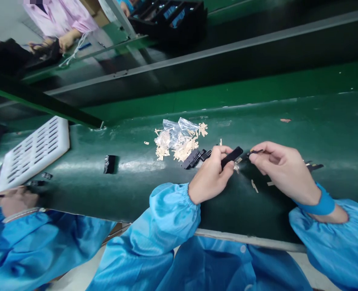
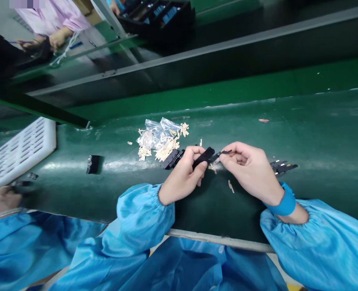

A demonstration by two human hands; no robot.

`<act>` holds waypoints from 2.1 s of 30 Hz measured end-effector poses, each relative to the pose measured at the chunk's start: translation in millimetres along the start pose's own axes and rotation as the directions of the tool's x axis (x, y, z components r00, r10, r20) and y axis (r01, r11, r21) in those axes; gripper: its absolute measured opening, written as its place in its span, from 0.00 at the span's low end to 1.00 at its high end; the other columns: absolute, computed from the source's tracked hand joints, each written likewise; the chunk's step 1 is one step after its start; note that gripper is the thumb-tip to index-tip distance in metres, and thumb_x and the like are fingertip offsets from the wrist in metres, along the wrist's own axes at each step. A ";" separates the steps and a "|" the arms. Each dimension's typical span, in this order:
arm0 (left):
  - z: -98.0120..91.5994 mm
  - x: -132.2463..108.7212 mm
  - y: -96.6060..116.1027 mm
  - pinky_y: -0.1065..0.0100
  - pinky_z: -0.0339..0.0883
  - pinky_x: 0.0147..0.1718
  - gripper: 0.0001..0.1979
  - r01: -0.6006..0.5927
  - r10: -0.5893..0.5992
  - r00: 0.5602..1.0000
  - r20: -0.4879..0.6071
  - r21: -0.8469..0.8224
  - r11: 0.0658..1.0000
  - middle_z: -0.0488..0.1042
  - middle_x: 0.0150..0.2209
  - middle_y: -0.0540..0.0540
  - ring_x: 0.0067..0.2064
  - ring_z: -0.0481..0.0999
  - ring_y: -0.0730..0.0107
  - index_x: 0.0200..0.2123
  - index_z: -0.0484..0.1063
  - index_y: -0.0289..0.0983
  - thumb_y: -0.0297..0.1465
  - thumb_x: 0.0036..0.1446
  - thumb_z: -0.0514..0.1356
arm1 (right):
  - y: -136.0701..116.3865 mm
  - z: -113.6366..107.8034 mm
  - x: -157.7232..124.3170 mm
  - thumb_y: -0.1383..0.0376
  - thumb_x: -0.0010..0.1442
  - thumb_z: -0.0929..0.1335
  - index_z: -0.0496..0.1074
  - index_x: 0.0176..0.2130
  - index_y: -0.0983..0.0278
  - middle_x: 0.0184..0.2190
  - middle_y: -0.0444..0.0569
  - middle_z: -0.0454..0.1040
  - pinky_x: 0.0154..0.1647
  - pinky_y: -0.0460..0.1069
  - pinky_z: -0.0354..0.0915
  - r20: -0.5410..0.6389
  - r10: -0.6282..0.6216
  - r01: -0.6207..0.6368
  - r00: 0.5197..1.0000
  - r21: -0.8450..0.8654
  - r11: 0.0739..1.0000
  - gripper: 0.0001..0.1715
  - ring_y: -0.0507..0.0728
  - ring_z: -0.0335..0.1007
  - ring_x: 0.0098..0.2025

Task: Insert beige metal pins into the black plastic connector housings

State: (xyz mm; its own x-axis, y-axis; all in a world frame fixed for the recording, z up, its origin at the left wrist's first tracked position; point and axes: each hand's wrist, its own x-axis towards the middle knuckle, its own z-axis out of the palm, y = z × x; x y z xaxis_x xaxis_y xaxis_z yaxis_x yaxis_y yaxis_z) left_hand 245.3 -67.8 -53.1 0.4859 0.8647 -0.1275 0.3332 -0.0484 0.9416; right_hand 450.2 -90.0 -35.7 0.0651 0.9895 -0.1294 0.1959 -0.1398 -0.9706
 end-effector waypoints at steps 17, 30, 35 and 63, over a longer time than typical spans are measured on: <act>9.9 4.8 -2.3 0.64 0.81 0.48 0.17 0.126 -0.084 0.991 0.101 -0.561 0.818 0.83 0.49 0.37 0.44 0.86 0.64 0.56 0.75 0.32 0.30 0.65 0.64 | 6.0 7.2 -10.2 0.58 0.61 0.74 0.75 0.32 0.62 0.25 0.46 0.80 0.21 0.46 0.67 -0.062 -0.150 0.126 0.987 -0.294 0.948 0.10 0.53 0.75 0.22; 9.4 4.1 1.0 0.65 0.81 0.48 0.17 0.147 -0.111 0.989 0.099 -0.532 0.834 0.84 0.48 0.39 0.43 0.86 0.65 0.56 0.75 0.32 0.30 0.65 0.65 | 7.2 7.5 -10.0 0.58 0.61 0.74 0.77 0.34 0.62 0.26 0.45 0.81 0.20 0.45 0.67 -0.057 -0.169 0.143 0.984 -0.312 0.939 0.09 0.53 0.76 0.23; 10.0 3.8 2.3 0.65 0.80 0.49 0.17 0.144 -0.109 0.989 0.097 -0.534 0.833 0.84 0.49 0.38 0.43 0.86 0.66 0.56 0.75 0.32 0.28 0.66 0.63 | 8.4 7.1 -9.9 0.58 0.61 0.74 0.76 0.34 0.61 0.27 0.44 0.82 0.22 0.45 0.68 -0.055 -0.171 0.145 0.984 -0.323 0.935 0.10 0.53 0.78 0.24; 12.9 5.3 8.0 0.69 0.80 0.38 0.16 0.156 -0.180 0.984 0.015 -0.575 0.803 0.85 0.40 0.41 0.37 0.86 0.67 0.46 0.70 0.34 0.38 0.62 0.68 | 13.7 3.2 -13.8 0.52 0.65 0.73 0.73 0.51 0.60 0.31 0.46 0.77 0.26 0.50 0.68 -0.137 -0.474 0.272 0.870 -0.668 0.693 0.20 0.55 0.73 0.26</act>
State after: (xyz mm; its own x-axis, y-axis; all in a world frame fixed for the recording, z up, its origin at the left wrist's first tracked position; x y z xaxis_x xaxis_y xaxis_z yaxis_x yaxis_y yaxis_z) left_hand 260.9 -70.1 -50.2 0.4304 0.8515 -0.2995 -0.1209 0.3832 0.9157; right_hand 448.8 -105.4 -47.8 0.0984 0.9218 0.3749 0.8068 0.1467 -0.5724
